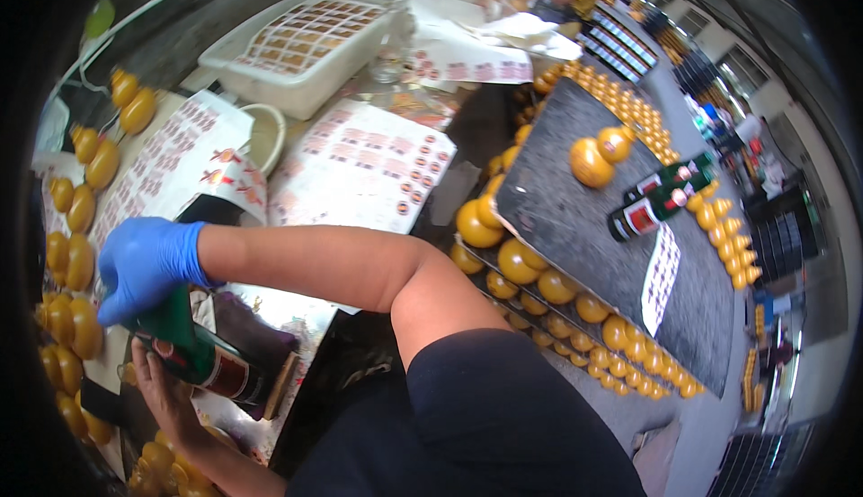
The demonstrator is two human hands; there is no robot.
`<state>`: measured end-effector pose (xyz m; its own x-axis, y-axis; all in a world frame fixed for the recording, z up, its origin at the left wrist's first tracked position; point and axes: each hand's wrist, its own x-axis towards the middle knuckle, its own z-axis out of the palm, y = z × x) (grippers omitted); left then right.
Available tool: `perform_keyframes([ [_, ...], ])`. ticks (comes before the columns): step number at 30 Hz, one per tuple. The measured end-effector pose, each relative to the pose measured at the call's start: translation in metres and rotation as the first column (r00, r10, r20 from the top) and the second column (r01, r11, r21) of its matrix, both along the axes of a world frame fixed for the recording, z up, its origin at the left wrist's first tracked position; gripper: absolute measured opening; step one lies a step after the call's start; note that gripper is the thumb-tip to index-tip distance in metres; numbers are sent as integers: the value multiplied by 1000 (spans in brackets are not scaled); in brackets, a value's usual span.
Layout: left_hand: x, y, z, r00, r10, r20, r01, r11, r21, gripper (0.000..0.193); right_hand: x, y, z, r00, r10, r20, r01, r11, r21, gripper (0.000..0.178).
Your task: The person applies circular stickers to the necks of green glass bottles. They pick up a bottle, peel a sticker from a sheet, place it on the bottle neck, and smooth it down with a green plastic scraper. The process is repeated for several bottles in a row.
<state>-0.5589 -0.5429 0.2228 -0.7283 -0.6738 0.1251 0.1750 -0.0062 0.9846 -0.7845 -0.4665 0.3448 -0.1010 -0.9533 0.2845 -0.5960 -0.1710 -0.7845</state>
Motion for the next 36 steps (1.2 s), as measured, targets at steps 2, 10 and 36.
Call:
perform_keyframes([
  [2, -5, 12, 16, 994, -102, 45, 104, 993, -64, 58, 9, 38, 1, 995, -98, 37, 102, 987, -121, 45],
  [10, 1, 76, 81, 982, -180, -50, 143, 897, -418, 65, -15, 213, 35, 853, -482, 201, 519, 742, -425, 24],
  [36, 64, 131, 53, 976, -206, 73, 218, 905, -365, 51, -232, 494, 31, -103, -804, -585, 622, 406, -669, 43],
])
